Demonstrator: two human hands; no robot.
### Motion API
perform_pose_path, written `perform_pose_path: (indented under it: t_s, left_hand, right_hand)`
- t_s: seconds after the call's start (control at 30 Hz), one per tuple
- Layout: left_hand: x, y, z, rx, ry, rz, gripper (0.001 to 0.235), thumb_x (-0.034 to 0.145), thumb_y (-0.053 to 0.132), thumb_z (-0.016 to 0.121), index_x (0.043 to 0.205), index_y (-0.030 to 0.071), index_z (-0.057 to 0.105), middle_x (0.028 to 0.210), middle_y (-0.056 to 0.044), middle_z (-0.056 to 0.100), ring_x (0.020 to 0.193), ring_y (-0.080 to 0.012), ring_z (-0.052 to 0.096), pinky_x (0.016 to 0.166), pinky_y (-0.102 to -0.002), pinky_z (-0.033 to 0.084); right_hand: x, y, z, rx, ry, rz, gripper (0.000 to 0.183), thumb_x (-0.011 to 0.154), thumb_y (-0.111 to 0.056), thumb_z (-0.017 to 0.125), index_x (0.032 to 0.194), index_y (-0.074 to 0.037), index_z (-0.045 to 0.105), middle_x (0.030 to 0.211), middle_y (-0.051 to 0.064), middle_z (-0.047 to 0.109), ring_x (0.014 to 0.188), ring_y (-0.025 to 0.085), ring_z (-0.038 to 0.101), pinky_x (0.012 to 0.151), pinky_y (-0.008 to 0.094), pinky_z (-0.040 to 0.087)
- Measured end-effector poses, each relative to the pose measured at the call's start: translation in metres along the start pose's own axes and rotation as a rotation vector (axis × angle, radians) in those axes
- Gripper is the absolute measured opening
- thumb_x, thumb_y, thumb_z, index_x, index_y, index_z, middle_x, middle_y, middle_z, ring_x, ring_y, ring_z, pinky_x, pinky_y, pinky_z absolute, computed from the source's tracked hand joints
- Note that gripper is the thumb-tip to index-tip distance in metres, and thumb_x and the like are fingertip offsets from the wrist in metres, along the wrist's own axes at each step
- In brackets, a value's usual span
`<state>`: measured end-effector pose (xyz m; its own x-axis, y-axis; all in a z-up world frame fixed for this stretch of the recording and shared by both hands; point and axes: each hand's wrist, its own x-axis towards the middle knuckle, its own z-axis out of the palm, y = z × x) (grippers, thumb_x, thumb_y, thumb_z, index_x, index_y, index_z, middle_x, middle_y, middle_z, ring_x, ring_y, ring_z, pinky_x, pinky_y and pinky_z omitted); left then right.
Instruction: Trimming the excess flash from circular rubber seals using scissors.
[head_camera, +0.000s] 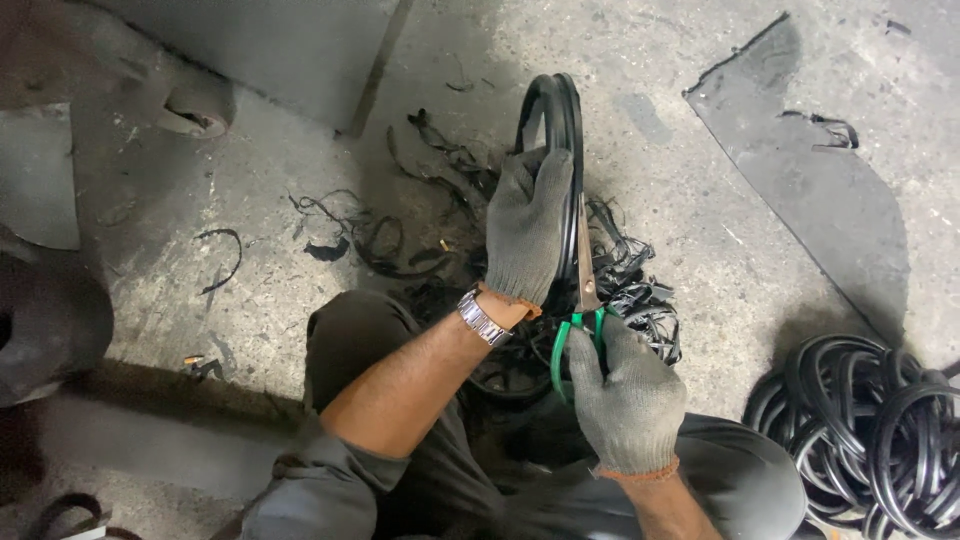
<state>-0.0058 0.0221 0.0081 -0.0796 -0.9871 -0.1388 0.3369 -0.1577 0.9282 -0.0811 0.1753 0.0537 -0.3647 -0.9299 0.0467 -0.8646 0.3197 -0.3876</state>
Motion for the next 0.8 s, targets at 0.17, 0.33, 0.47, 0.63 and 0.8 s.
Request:
perform_pose_path:
  t_s: [0.17, 0.33, 0.47, 0.63, 0.8]
  left_hand:
    - [-0.011, 0.01, 0.005, -0.068, -0.033, -0.012, 0.037, 0.101, 0.039, 0.062, 0.113, 0.003, 0.061, 0.077, -0.003, 0.067, 0.062, -0.0076, 0.063, 0.055, -0.023, 0.053]
    - [-0.025, -0.018, 0.011, 0.074, -0.212, -0.028, 0.037, 0.104, 0.038, 0.055, 0.109, 0.002, 0.062, 0.076, -0.005, 0.072, 0.06, -0.0082, 0.068, 0.053, -0.022, 0.057]
    - [-0.028, -0.018, 0.014, 0.139, -0.169, 0.06, 0.033, 0.101, 0.029, 0.065, 0.119, 0.001, 0.062, 0.09, -0.007, 0.071, 0.074, -0.0072, 0.067, 0.065, -0.022, 0.055]
    - [-0.02, -0.011, 0.012, -0.282, -0.21, -0.178, 0.033, 0.096, 0.026, 0.065, 0.121, 0.006, 0.06, 0.084, -0.003, 0.069, 0.062, -0.0064, 0.063, 0.053, -0.022, 0.051]
    - [-0.006, -0.003, 0.011, -0.159, -0.218, -0.231, 0.028, 0.102, 0.027, 0.062, 0.113, 0.003, 0.071, 0.079, -0.001, 0.07, 0.058, -0.0025, 0.056, 0.051, -0.018, 0.046]
  right_hand:
    - [0.005, -0.006, -0.007, 0.097, 0.037, 0.031, 0.033, 0.093, -0.037, 0.071, 0.11, -0.009, 0.076, 0.075, 0.013, 0.073, 0.065, 0.027, 0.073, 0.057, 0.038, 0.055]
    - [0.021, 0.004, -0.019, -0.013, -0.231, 0.373, 0.035, 0.099, -0.043, 0.063, 0.123, -0.02, 0.073, 0.075, 0.005, 0.075, 0.061, 0.019, 0.073, 0.056, 0.034, 0.056]
    - [0.021, 0.034, -0.013, 0.252, 0.027, 0.274, 0.034, 0.099, -0.035, 0.064, 0.114, -0.005, 0.076, 0.07, 0.008, 0.072, 0.061, 0.012, 0.069, 0.056, 0.029, 0.052]
    - [0.022, 0.051, -0.012, 0.635, -0.062, 0.413, 0.037, 0.104, -0.035, 0.059, 0.117, -0.004, 0.073, 0.068, 0.009, 0.066, 0.055, 0.01, 0.059, 0.048, 0.029, 0.045]
    - [0.02, 0.046, -0.011, 0.345, -0.132, 0.351, 0.036, 0.1, -0.036, 0.059, 0.117, -0.007, 0.071, 0.067, 0.005, 0.071, 0.053, 0.009, 0.066, 0.049, 0.028, 0.053]
